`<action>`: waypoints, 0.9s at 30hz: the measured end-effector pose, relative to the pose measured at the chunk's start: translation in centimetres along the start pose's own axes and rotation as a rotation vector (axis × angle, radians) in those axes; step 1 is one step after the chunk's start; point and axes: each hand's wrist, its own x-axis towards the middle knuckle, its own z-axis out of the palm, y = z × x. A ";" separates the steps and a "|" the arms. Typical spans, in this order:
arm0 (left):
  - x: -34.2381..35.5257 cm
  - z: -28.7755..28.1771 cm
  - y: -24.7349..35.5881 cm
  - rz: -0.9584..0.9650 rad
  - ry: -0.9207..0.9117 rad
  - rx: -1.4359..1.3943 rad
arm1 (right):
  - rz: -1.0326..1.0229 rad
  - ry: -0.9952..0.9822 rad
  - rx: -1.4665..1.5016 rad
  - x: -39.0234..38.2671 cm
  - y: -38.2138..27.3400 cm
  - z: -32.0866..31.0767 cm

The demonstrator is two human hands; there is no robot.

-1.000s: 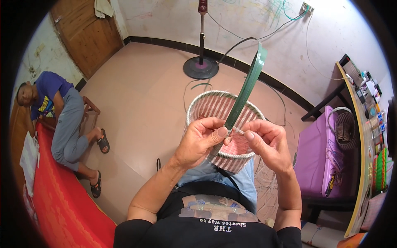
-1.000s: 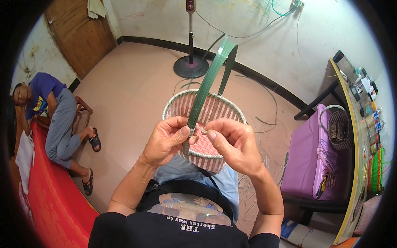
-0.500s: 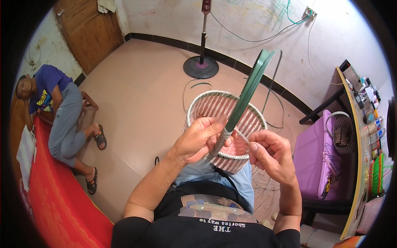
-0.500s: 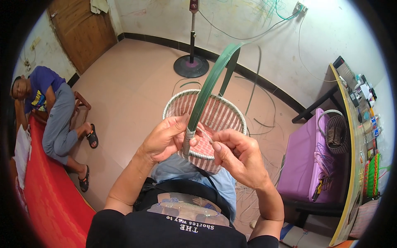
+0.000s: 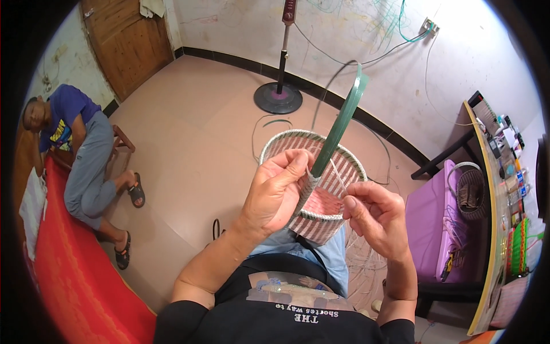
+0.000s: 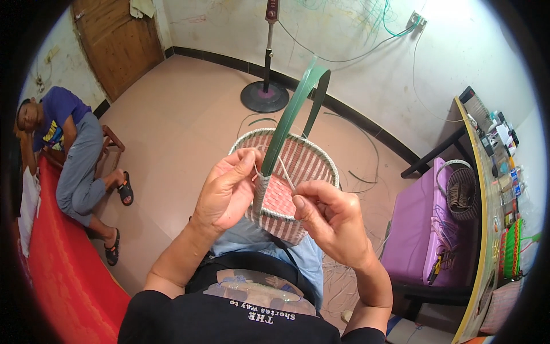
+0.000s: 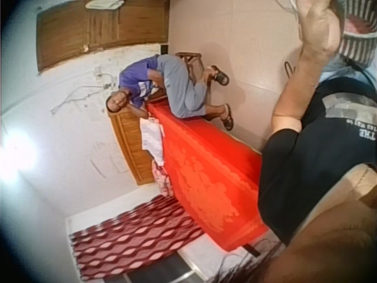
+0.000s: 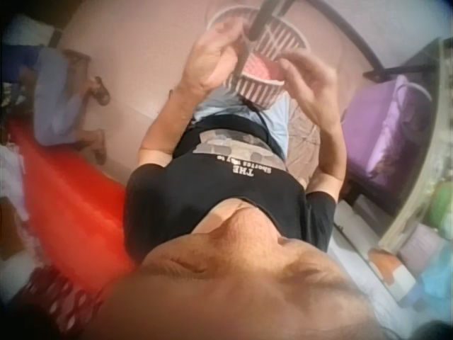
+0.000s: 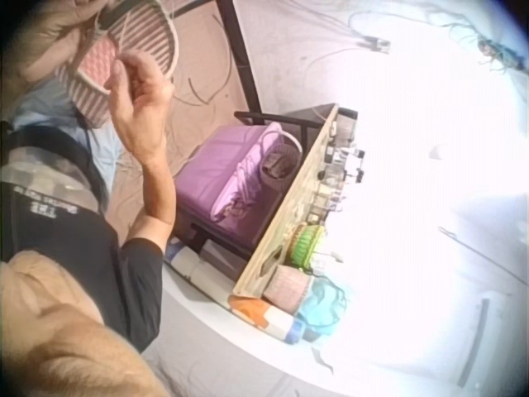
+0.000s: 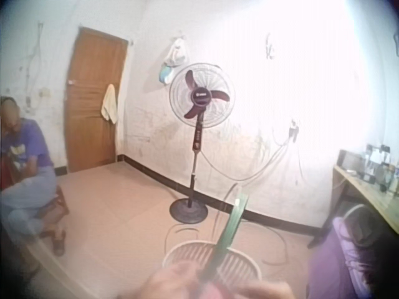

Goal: The person weaves a thin plastic strip around a green curved hoop attached to a woven basket, securing it by hand.

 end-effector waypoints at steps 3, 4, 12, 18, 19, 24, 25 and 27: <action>-0.4 0.5 -0.9 0.129 0.002 -0.035 | -0.063 0.044 -0.106 -0.2 -0.4 0.2; -0.5 0.5 -0.9 0.130 -0.070 -0.059 | -0.082 0.052 -0.098 -0.2 -0.5 0.3; -0.8 1.0 1.2 0.290 -0.203 0.567 | 0.123 0.050 0.437 0.9 0.0 1.0; 0.7 2.4 1.8 0.558 -0.093 0.986 | 0.187 0.019 0.588 1.6 0.8 0.9; 0.8 2.7 1.9 0.601 -0.070 1.089 | 0.189 0.008 0.600 1.7 0.9 0.9; 0.9 3.9 2.6 0.590 0.005 1.237 | 0.259 -0.018 0.689 1.9 1.2 0.8; 0.8 4.1 2.7 0.604 0.008 1.276 | 0.265 -0.022 0.703 2.0 1.4 0.9; 0.6 4.5 2.9 0.645 0.000 1.418 | 0.289 -0.035 0.746 2.1 1.6 1.2</action>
